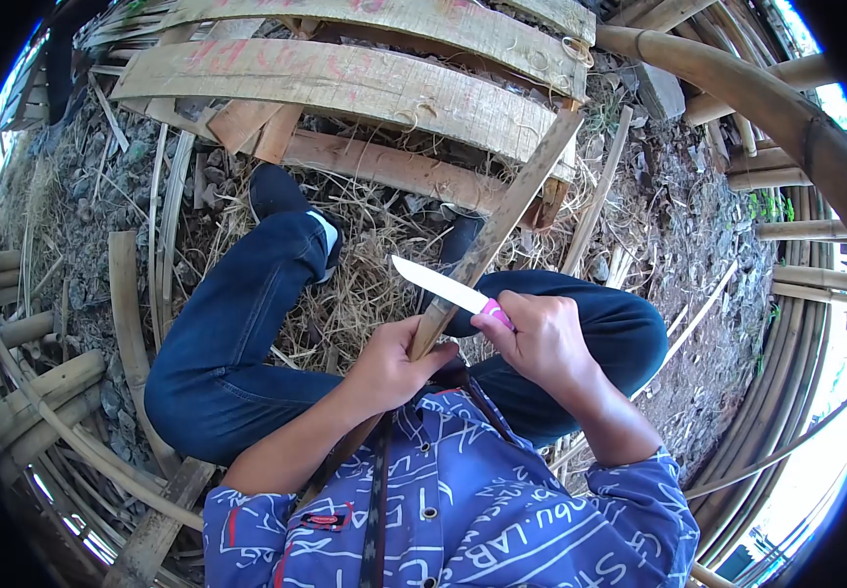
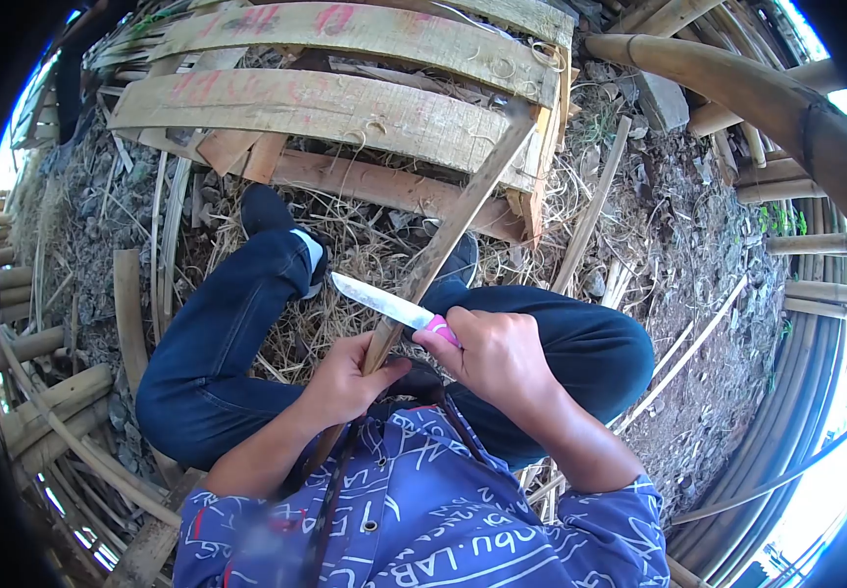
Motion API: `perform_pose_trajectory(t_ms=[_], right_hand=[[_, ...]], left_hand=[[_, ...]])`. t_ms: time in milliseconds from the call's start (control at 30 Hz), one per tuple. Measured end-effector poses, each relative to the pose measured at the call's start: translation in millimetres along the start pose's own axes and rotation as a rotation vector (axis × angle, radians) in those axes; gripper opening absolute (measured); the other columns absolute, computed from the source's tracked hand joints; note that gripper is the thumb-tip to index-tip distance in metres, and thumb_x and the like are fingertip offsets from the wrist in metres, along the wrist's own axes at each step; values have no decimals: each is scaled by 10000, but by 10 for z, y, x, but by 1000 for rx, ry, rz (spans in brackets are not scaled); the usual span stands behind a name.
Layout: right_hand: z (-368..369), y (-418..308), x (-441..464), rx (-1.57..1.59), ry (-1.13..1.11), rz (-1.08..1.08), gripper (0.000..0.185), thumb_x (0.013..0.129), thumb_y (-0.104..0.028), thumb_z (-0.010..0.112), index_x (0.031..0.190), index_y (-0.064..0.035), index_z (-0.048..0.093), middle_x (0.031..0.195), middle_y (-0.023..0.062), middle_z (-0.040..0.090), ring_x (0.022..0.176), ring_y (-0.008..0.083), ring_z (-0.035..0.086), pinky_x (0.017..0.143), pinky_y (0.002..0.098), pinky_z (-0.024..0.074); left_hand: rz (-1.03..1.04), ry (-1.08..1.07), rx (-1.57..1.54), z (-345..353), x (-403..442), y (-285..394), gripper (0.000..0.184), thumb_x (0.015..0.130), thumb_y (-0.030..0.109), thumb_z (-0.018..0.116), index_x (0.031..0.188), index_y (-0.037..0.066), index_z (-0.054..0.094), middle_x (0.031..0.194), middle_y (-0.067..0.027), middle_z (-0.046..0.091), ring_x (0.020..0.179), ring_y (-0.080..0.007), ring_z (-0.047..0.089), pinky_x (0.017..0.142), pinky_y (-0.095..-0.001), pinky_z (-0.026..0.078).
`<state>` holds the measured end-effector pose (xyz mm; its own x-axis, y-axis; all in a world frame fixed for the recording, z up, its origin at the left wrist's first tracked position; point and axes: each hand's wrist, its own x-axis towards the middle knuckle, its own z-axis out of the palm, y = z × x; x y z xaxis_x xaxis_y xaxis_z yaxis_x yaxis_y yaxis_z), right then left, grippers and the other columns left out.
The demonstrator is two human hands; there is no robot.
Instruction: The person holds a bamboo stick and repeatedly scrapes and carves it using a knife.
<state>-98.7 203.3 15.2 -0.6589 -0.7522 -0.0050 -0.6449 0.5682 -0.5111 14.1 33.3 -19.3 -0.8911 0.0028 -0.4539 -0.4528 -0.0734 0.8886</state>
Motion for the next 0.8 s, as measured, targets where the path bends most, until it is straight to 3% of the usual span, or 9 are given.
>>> perform_pose_trajectory(t_ms=[333,433,533,633,733,800], right_hand=[[8,129,97,1,-7,-48,414,807,-409,691,631,-65,542,526,109,534,466,317,550,441,414,422],[-56,230,169,30,157,112,357,807,-349,713,655,-61,565,542,121,545,497,323,573,467,409,440],[-275,486,260,-118,172,174,414,852,-399,650,634,-59,559,538,136,540,506,340,572,488,417,443],[-412,571,334,-175,196,261,437,883,-424,604,645,-58,575,540,142,541,510,345,568,494,423,437],[-555,660,447,-106,267,302,424,927,-393,556,687,-48,614,534,147,525,478,332,534,477,397,412],[-539,627,452,-103,287,305,422,935,-376,552,690,-36,604,514,142,498,453,310,516,472,383,402]], left_hand=[[-14,36,62,-22,-20,70,148,852,118,670,827,12,570,606,27,492,576,-45,423,521,-254,361],[16,32,72,16,-55,43,160,857,125,672,828,11,564,615,29,500,581,-44,429,523,-251,366],[-49,-36,-4,51,-67,45,163,857,128,675,836,6,569,617,33,501,588,-43,438,524,-246,375],[12,-21,-19,103,-42,4,157,862,131,661,888,-13,605,649,-38,568,601,-76,483,547,-282,420],[42,-6,-20,104,-37,21,159,862,134,661,881,-14,607,653,-38,573,608,-71,486,552,-277,424],[-75,-63,53,69,-4,100,167,865,144,662,875,-14,610,652,-21,565,611,-61,479,550,-267,418]])
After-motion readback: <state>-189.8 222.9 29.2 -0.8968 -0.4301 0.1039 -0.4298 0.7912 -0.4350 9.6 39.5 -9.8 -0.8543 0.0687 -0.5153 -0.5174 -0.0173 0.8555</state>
